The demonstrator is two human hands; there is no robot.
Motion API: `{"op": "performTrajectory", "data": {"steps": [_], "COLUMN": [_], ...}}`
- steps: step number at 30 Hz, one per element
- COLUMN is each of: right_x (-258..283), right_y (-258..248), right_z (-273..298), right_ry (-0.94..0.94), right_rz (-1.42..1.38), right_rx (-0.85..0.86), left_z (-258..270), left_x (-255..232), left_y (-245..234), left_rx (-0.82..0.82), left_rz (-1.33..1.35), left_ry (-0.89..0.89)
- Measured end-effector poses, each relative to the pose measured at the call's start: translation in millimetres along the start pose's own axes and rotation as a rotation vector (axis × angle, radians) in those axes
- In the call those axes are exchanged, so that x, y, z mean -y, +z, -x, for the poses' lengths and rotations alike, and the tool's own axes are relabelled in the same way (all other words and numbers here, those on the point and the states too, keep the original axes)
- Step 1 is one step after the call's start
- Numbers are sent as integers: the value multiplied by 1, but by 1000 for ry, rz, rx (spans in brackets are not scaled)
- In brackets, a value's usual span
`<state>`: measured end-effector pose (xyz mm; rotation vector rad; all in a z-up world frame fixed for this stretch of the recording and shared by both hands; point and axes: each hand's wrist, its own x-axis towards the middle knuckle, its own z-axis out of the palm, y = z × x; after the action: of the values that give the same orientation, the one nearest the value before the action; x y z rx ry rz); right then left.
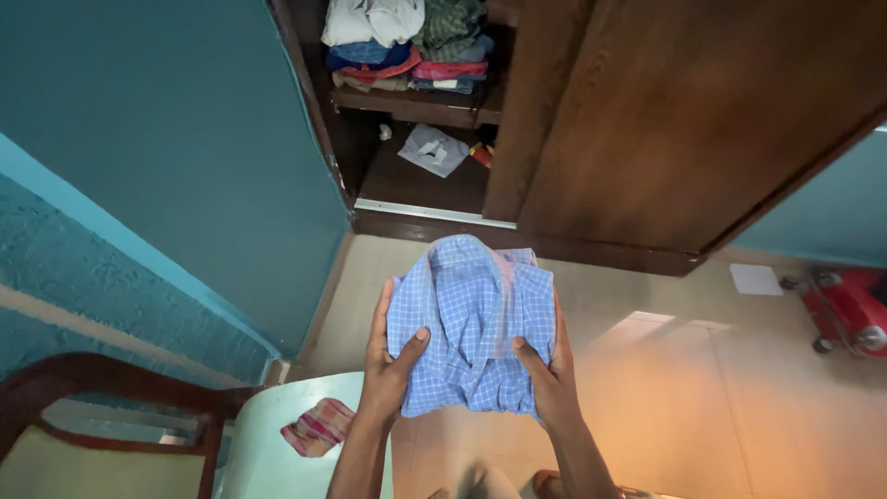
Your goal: The person folds a blue checkered shirt on a bed and places it in a wardrobe. They then rearrange a stack of books and notebooks on a shelf, picking up a spiral notebook with a bicycle cover and placing it on the bed.
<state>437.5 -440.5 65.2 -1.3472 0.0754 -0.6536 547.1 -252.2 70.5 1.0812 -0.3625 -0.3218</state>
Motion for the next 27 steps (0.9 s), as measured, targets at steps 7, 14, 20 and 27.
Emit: {"op": "performTrajectory", "data": {"steps": [7,14,20,27], "right_x": [-38,-59,-69,-82], "right_y": [7,6,3,-3], "right_z": [-75,-179,-267,-338], "right_ry": [-30,37,3,-23], "right_rz": [26,-18,-2,77], "right_rx": [-1,63,126,141], "left_z": [-72,-166,-239,-304], "left_x": [17,18,15,13], "left_y": [-22,-17,-8,-2], "left_rx": [-26,-112,-145,-174], "left_rz": [-45,-55,-81,-87], "left_ry": [15,30,88,60]}}
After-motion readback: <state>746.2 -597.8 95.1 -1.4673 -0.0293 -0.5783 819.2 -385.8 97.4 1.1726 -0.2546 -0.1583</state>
